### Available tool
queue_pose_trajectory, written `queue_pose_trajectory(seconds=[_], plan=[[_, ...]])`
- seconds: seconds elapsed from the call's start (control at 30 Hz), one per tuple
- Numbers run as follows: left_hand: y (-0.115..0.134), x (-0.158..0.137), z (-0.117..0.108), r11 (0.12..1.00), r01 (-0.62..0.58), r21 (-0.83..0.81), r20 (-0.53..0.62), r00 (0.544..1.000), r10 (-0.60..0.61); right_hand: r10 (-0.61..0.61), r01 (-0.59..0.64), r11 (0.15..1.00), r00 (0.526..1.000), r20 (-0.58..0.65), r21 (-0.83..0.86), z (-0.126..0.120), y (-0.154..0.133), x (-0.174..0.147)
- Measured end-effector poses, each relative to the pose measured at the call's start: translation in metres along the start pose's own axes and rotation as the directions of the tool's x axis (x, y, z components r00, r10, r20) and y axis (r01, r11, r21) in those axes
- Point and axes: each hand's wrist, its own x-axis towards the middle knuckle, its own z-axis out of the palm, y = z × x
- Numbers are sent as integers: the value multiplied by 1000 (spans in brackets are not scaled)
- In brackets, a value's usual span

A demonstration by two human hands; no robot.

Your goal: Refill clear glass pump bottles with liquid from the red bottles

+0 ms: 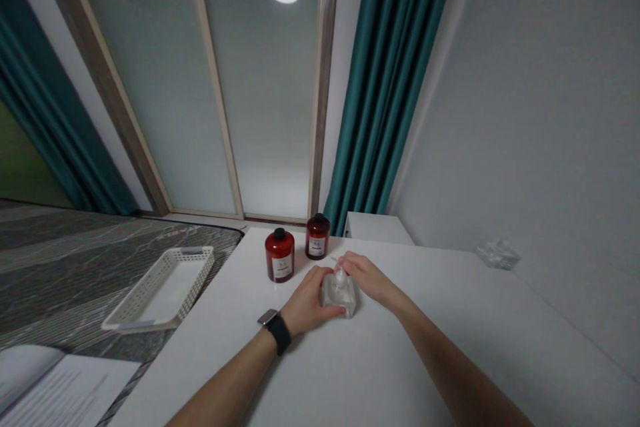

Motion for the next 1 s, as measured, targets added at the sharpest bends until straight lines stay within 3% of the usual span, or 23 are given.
queue_pose_trajectory(seconds=[0.23,0.6,1.0], plan=[[4,0,-2,1000,-6,-18,0,1000,6,-19,17,999,999,-41,-40,4,4,-13],[3,0,2,991,93,-101,-27,995,-96,-23,-7,995,954,-300,-100,26,23,-39],[3,0,2,995,66,-80,-2,998,-66,-72,70,997,956,-284,-18,33,20,-46]])
